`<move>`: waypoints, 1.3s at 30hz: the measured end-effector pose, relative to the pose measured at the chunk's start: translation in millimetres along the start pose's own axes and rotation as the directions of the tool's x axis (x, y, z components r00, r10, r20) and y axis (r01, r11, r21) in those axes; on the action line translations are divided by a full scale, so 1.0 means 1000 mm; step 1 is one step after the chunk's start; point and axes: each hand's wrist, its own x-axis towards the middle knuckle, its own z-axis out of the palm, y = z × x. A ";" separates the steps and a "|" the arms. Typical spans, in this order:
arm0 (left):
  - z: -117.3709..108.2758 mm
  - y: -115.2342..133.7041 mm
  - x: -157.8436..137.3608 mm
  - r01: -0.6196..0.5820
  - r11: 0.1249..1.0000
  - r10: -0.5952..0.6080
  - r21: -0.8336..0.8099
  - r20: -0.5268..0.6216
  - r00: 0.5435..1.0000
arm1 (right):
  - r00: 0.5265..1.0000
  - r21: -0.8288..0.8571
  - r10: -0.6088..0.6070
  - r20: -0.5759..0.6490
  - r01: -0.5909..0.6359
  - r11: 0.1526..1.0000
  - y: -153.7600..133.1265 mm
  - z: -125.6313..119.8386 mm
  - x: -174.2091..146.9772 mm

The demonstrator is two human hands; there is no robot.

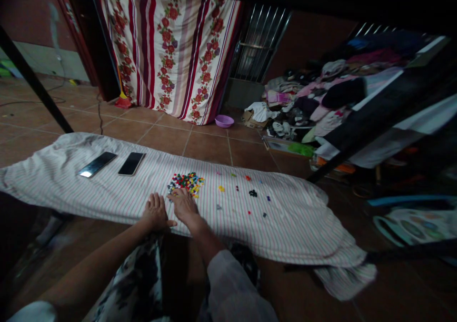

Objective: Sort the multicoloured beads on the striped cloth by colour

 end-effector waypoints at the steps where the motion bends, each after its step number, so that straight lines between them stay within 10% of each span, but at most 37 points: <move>1: 0.000 0.000 -0.001 0.002 1.000 -0.001 -0.012 0.007 1.000 | 1.000 -0.017 0.004 0.015 -0.003 1.000 -0.004 0.003 0.005; 39: -0.002 -0.001 0.000 -0.005 0.995 0.009 -0.098 0.046 0.999 | 0.960 -0.197 0.272 0.068 -0.255 0.947 -0.029 0.003 0.052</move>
